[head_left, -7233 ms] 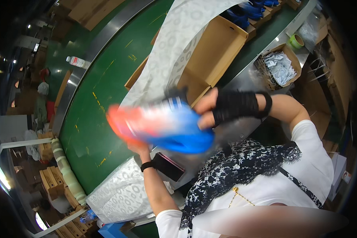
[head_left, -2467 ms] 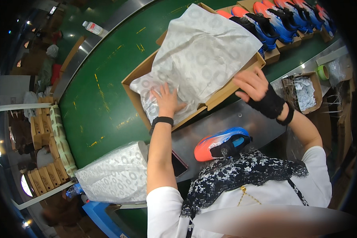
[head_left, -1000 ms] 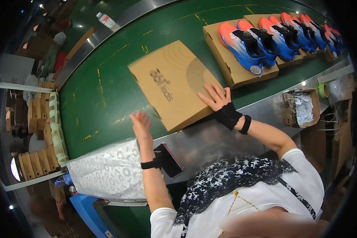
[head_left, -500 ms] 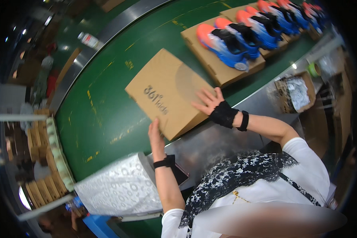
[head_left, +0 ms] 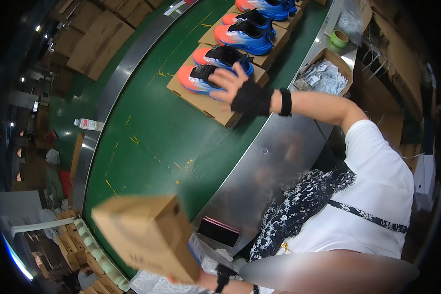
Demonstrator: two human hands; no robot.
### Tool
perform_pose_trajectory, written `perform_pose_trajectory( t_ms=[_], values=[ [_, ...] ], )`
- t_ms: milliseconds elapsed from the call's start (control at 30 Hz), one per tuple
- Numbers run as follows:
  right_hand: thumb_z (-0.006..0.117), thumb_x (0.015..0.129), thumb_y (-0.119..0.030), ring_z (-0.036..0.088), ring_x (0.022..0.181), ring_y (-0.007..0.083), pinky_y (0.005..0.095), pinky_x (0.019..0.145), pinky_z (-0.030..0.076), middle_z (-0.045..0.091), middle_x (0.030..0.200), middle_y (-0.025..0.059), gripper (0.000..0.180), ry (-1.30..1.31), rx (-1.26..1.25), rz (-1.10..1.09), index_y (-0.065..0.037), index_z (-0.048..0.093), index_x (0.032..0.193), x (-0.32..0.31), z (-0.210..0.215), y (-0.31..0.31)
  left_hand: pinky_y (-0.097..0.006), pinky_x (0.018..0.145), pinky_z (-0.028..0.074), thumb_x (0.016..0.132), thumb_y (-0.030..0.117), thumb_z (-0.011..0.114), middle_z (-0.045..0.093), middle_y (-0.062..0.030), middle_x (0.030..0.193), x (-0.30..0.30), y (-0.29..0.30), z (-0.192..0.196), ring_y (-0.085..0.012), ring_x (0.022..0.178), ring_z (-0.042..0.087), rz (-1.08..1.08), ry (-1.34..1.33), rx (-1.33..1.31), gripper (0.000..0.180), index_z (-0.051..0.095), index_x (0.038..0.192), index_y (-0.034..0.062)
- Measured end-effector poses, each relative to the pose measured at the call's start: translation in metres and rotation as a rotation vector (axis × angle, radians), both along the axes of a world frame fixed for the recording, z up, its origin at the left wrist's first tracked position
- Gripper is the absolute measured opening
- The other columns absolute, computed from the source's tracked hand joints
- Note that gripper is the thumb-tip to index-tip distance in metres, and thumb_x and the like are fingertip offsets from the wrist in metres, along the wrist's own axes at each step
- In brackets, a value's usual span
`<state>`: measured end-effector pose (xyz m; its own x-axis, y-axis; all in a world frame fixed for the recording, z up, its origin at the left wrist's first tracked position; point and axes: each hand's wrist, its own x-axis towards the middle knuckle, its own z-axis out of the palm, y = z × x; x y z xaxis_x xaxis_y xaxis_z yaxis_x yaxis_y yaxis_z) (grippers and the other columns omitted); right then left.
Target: The person packs shoes by placing a packet inside a shoebox, lining it with paper, and putting a pair of shoes inside. They fold the paper over the shoes and close the lid before repeating the process with another box.
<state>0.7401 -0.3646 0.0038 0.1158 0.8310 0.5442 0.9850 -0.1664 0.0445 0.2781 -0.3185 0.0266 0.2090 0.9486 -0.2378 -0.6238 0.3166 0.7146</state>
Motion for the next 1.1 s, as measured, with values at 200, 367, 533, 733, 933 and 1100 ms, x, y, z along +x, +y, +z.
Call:
perform_pose_trajectory(
  t_ms=[200,367,533,733,933,1100],
  values=[
    [0.059,0.061,-0.051,0.041,0.105,0.0301,0.0601,0.088,0.018,0.051,0.100,0.0133,0.052,0.421,-0.568,-0.278,-0.022,0.058,0.104,0.058,0.017,0.010,-0.045,0.087,0.036,0.073,0.049,0.048,0.039,-0.0155,0.120,-0.044,-0.026,-0.010,-0.0314,0.107,0.042,0.325,0.044,-0.130,0.067,0.033,0.123,0.0070],
    [0.061,0.057,-0.047,0.048,0.085,0.0205,0.0447,0.077,0.027,0.056,0.075,0.0028,0.036,0.217,-0.290,-0.184,-0.016,0.064,0.074,0.050,-0.023,0.016,-0.047,0.088,0.035,0.073,0.050,0.048,0.037,-0.0153,0.122,-0.078,-0.042,-0.024,-0.0316,0.108,0.041,0.625,0.078,-0.266,0.066,0.032,0.124,0.0090],
    [0.064,0.050,-0.042,0.050,0.077,0.0203,0.0414,0.075,0.030,0.055,0.069,0.0026,0.030,0.186,-0.423,0.453,-0.014,0.060,0.063,-0.019,0.012,-0.009,-0.049,0.090,0.032,0.076,0.045,0.048,0.034,-0.0164,0.124,-0.063,-0.041,-0.030,-0.0329,0.110,0.038,0.539,0.268,-0.248,0.060,0.032,0.124,0.0129],
    [0.067,0.049,-0.040,0.053,0.077,0.0233,0.0506,0.081,0.027,0.057,0.067,0.0022,0.026,0.005,-0.386,0.975,-0.019,0.060,0.063,-0.107,-0.038,-0.039,-0.035,0.086,0.037,0.082,0.029,0.052,0.045,-0.0160,0.117,0.105,0.022,-0.077,-0.0239,0.106,0.044,-0.276,0.945,0.435,0.047,0.042,0.120,0.0032],
    [0.063,0.061,-0.043,0.052,0.093,0.0262,0.0579,0.089,0.023,0.057,0.091,0.0115,0.043,0.590,-0.879,0.740,-0.008,0.056,0.086,-0.107,-0.014,-0.026,-0.028,0.076,0.042,0.081,0.040,0.052,0.060,-0.0153,0.090,0.182,0.006,-0.104,-0.0193,0.086,0.056,-0.845,1.180,0.733,0.045,0.056,0.103,0.0013],
    [0.045,0.077,-0.023,0.040,0.111,0.0334,0.0636,0.085,0.024,0.044,0.118,0.0177,0.036,0.036,-0.206,0.050,-0.012,0.048,0.111,-0.053,-0.084,0.020,-0.033,0.070,0.045,0.076,0.049,0.052,0.061,-0.0194,0.079,0.193,-0.001,-0.073,-0.0284,0.078,0.060,-1.061,1.258,0.621,0.052,0.062,0.091,0.0004]
  ],
)
